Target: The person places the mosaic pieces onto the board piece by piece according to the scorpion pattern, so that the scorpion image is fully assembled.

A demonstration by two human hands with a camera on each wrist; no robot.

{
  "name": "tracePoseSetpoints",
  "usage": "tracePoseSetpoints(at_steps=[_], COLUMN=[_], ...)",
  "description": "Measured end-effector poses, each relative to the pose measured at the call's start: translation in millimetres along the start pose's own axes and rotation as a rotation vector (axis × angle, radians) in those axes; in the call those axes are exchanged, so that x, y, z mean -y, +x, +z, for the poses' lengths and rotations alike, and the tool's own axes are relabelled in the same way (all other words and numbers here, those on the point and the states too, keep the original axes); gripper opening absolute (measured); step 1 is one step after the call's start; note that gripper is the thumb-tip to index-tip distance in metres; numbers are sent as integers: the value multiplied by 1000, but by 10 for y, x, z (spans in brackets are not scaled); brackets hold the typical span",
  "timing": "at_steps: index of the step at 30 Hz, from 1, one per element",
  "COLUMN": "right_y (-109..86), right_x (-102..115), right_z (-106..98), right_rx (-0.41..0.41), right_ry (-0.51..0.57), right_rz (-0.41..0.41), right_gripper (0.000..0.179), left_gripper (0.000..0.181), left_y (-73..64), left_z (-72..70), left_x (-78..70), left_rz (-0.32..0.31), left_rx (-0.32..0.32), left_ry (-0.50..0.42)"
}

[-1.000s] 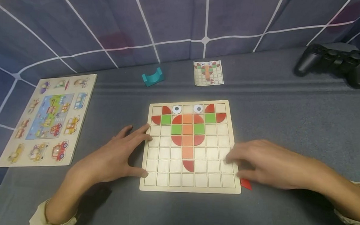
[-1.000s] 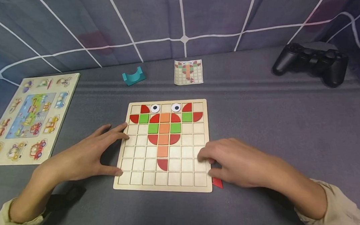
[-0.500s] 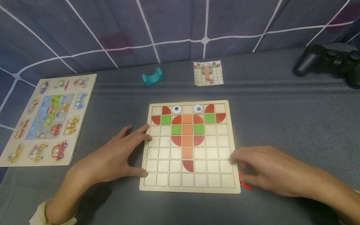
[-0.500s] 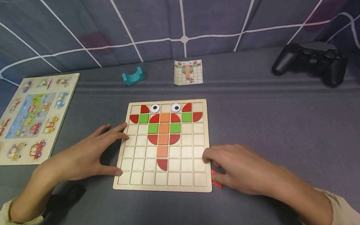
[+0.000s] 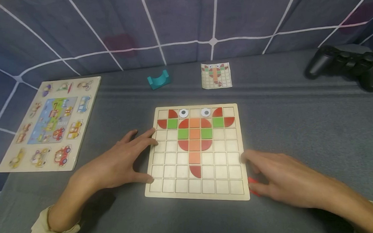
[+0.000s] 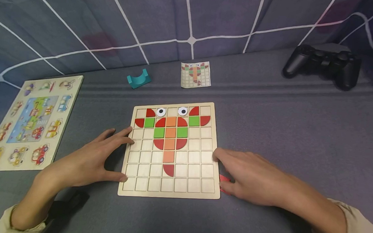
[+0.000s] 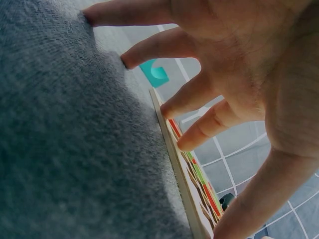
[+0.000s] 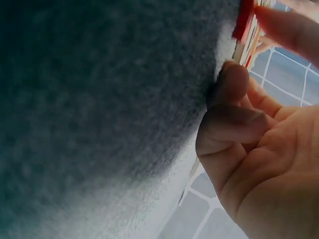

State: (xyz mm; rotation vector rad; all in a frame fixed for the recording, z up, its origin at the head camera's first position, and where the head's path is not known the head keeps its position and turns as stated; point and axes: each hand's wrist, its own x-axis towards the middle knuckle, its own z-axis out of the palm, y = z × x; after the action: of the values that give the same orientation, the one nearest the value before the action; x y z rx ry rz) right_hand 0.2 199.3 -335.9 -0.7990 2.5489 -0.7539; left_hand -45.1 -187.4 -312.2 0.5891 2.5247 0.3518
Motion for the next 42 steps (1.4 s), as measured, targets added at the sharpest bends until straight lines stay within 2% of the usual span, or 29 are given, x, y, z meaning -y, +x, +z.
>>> tracePoseSetpoints(at_steps=[6,10,14,16,19,23,32,38,42], right_y=[4,12,-15,-33,-48,-59,-43,-15,81], right_x=[35,-14,-109,-151,-197,-230,-258,-224,-105], right_z=[29,6,-35,-50,-67,-84,-94,-95,-94], right_rx=[-3,-9,-38,-37,-19,-22,-2,-67,-76], right_ry=[19,-9,-40,-39,-40,-53,-71,-86,-71], right_rz=[11,29,-33,-71,-85,-85,-43,-114,-121], right_gripper=[47,48,40,37,39,41,24,20,17], left_gripper=[86,86,87,88,88,87,87,87,86], left_y=[0,4,7,9,9,9,7,5,5], left_z=[-1,4,8,8,6,7,6,3,-2], left_x=[-1,3,2,0,-3,-5,2,-2,-4], left_rz=[-3,-4,-12,-17,-19,-20,-6,-10,-7], left_rx=[2,0,2,4,6,6,0,1,6], left_ry=[-1,-1,-11,-15,-16,-17,-4,-2,-6])
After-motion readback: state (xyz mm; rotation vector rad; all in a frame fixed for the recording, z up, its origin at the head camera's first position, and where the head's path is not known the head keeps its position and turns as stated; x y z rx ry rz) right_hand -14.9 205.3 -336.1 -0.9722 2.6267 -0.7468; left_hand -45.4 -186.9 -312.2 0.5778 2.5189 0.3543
